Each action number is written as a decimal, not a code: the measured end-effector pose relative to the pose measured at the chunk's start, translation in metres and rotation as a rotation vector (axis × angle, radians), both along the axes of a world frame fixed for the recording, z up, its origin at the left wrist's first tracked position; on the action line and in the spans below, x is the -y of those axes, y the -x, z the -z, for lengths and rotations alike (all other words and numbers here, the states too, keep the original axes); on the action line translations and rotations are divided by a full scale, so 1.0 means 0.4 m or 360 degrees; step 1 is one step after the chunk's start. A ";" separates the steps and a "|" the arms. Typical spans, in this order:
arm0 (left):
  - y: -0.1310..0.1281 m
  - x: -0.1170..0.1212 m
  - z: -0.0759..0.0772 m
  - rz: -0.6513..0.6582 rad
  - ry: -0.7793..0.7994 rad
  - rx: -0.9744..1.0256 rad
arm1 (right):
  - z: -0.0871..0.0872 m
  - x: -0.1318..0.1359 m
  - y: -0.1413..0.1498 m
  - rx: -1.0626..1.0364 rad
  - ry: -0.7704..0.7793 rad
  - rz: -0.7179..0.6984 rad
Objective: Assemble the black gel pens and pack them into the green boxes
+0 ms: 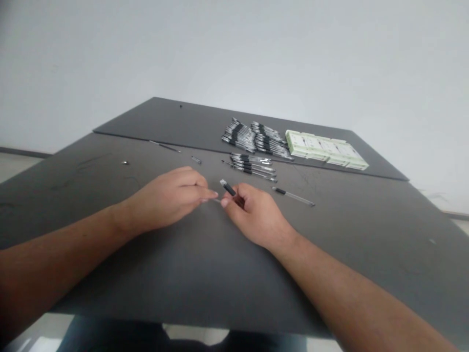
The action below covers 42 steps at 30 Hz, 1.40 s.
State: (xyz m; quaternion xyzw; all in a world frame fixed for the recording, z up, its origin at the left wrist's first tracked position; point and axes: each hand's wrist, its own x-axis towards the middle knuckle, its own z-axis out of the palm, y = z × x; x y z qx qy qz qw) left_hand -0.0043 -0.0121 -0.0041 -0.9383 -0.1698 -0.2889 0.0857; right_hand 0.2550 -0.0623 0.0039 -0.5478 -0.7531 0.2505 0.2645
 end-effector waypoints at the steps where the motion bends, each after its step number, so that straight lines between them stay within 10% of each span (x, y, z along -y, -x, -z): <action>1: -0.006 0.005 0.002 0.0004 -0.0012 -0.0027 | 0.000 0.002 0.003 0.0037 0.0002 -0.0005; 16: -0.014 0.024 -0.007 -0.0191 0.0064 -0.0079 | 0.006 -0.001 0.009 0.0073 0.0036 -0.0092; 22: 0.001 0.044 -0.025 -0.0533 0.0208 0.0831 | 0.023 -0.016 -0.007 -0.0231 0.0094 0.0042; 31: -0.022 -0.024 0.022 -0.0235 0.1697 0.1581 | 0.058 -0.034 -0.023 -0.0540 0.0293 0.0023; 42: -0.034 0.013 0.005 -0.0111 0.1754 0.1681 | 0.048 -0.030 -0.023 -0.0479 0.0308 -0.0035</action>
